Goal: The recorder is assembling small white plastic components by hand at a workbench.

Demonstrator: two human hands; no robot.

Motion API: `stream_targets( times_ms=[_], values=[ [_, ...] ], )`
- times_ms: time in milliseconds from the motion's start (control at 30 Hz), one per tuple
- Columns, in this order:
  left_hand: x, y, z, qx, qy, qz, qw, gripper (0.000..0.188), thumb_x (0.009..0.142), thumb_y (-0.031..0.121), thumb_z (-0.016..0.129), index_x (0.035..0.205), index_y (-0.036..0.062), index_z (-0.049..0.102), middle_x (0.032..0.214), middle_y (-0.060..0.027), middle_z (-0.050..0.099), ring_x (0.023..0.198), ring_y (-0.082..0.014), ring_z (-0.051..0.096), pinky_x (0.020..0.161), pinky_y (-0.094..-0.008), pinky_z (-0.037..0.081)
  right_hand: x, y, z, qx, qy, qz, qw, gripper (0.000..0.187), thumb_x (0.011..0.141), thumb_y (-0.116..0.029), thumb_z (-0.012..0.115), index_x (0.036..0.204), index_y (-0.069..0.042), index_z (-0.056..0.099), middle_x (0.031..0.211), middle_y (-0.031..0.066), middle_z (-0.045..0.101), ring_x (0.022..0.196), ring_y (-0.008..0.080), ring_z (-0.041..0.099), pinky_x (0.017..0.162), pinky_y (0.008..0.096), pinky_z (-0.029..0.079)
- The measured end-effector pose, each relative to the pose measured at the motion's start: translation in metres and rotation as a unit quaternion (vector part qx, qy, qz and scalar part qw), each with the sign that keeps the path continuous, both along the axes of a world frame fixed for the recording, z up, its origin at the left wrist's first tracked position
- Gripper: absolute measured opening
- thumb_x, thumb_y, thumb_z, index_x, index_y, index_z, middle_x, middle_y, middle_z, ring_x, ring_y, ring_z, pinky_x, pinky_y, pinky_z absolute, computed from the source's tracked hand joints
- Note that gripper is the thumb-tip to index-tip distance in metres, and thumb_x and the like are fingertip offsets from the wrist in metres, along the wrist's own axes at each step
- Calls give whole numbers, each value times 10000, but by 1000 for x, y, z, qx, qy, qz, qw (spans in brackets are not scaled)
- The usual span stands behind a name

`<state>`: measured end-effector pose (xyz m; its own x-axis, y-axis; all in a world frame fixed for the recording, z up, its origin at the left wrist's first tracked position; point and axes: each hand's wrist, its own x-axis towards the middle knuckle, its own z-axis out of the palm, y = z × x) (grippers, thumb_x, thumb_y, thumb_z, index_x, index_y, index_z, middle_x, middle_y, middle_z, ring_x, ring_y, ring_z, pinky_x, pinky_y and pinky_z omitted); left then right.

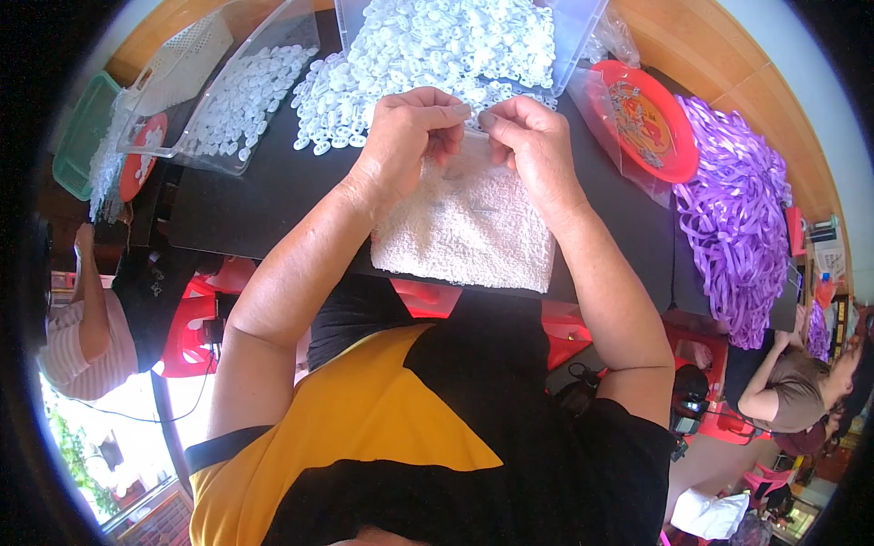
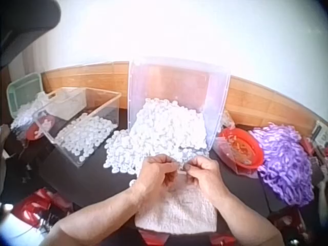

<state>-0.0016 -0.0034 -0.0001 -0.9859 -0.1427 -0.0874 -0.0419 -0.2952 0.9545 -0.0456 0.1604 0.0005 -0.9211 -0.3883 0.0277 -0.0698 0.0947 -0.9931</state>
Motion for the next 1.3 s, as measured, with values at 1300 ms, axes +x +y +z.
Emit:
stream_targets(
  times_ms=[1300],
  values=[
    [1,-1,2,-6,2,-4,1000,121,846,91,671,854,-24,636,661,-49,591,539,-123,538,494,-248,405,-2,-1,-6,3,4,2,1000,124,866,-179,677,875,-57,657,677,-26,577,571,54,507,508,204,330]
  ],
)
